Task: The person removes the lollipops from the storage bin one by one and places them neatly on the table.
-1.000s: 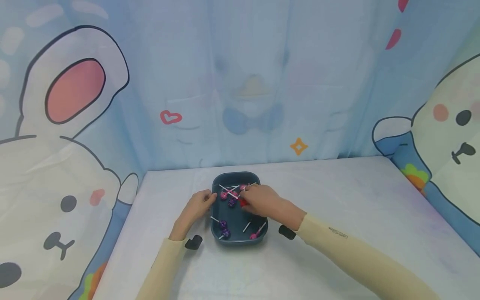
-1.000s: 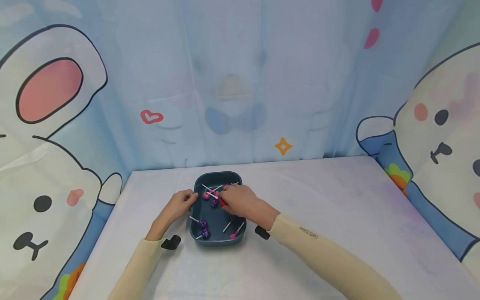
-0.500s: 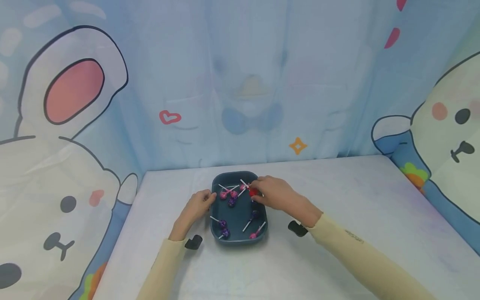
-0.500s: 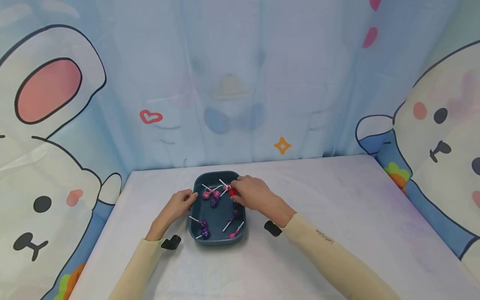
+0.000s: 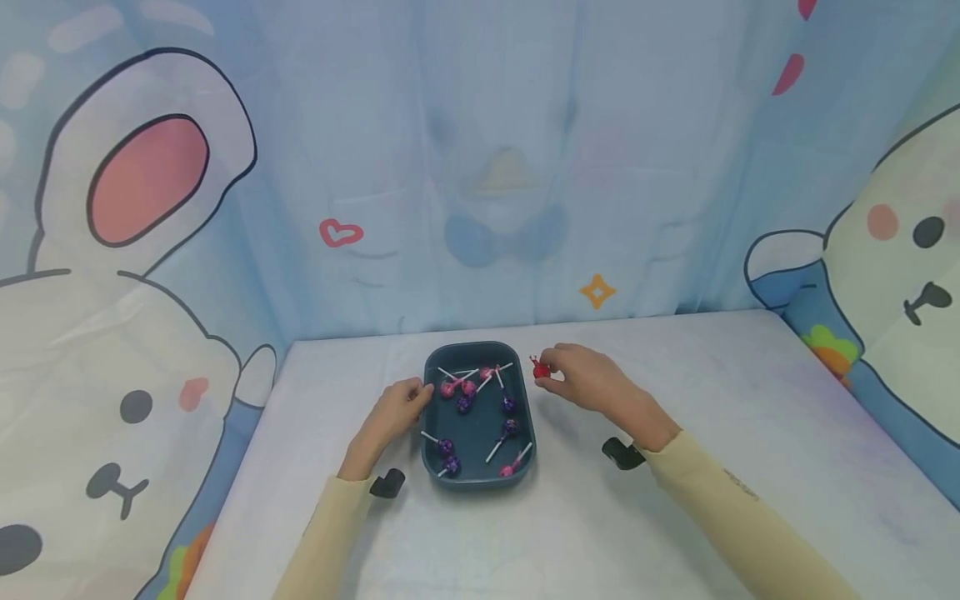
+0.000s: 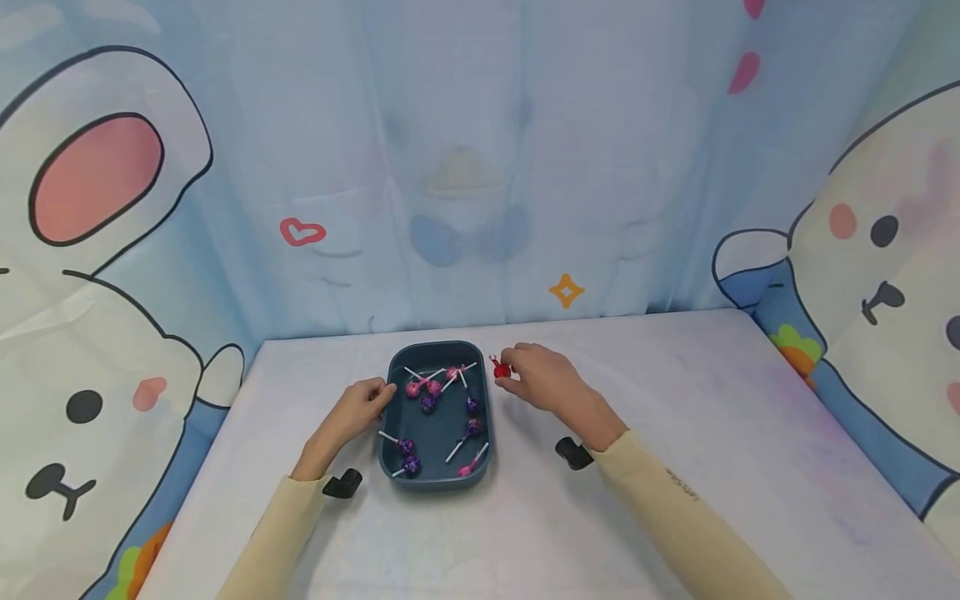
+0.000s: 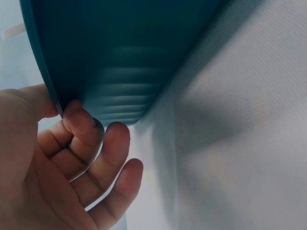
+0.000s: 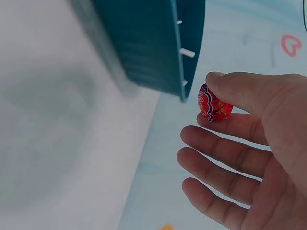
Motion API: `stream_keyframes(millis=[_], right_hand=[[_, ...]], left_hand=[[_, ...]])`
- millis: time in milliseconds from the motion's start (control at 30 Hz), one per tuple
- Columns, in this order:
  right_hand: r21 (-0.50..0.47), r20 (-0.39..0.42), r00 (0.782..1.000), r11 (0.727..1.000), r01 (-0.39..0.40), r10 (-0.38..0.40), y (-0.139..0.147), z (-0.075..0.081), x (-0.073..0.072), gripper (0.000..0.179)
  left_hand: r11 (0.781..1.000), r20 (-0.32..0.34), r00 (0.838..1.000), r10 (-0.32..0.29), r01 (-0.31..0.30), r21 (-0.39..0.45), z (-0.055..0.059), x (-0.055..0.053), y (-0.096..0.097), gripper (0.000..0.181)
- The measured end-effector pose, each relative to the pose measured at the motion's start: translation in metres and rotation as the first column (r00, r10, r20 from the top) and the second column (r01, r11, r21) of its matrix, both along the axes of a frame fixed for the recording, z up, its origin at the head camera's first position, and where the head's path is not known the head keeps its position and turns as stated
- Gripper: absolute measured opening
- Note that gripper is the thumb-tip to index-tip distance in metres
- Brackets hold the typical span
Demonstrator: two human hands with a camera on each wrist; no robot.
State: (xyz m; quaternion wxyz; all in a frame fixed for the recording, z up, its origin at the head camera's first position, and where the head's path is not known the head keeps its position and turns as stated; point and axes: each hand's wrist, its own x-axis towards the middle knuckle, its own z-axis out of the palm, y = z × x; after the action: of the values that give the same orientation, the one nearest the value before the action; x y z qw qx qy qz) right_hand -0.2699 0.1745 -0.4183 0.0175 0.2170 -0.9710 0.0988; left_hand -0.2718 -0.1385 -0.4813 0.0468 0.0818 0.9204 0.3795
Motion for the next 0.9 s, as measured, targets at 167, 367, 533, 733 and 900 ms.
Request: stream_keyframes(millis=[167, 367, 533, 733, 900], right_hand=[[-0.011, 0.023, 0.999, 1.0, 0.026, -0.026, 0.013, -0.01, -0.004, 0.023], [-0.013, 0.08, 0.994, 0.997, 0.082, -0.081, 0.027, -0.025, -0.009, 0.026], [0.004, 0.12, 0.984, 0.991, 0.132, -0.131, 0.041, -0.037, -0.008, 0.03], [0.024, 0.15, 0.975, 0.986, 0.163, -0.165, 0.054, -0.051, -0.005, 0.033], [-0.001, 0.132, 0.981, 0.99, 0.142, -0.141, 0.062, -0.058, -0.004, 0.032]], left_hand=[[1.0, -0.004, 1.0, 0.0, 0.0, 0.003, 0.0, -0.001, 0.0, 0.033], [1.0, -0.009, 1.0, -0.001, 0.001, 0.004, -0.001, -0.001, -0.001, 0.033], [1.0, -0.008, 1.0, -0.001, 0.002, 0.006, -0.001, -0.001, 0.0, 0.032], [1.0, -0.006, 1.0, -0.001, 0.001, 0.008, -0.002, -0.001, 0.0, 0.033], [1.0, -0.01, 1.0, -0.004, 0.004, 0.014, -0.002, 0.0, 0.0, 0.033]])
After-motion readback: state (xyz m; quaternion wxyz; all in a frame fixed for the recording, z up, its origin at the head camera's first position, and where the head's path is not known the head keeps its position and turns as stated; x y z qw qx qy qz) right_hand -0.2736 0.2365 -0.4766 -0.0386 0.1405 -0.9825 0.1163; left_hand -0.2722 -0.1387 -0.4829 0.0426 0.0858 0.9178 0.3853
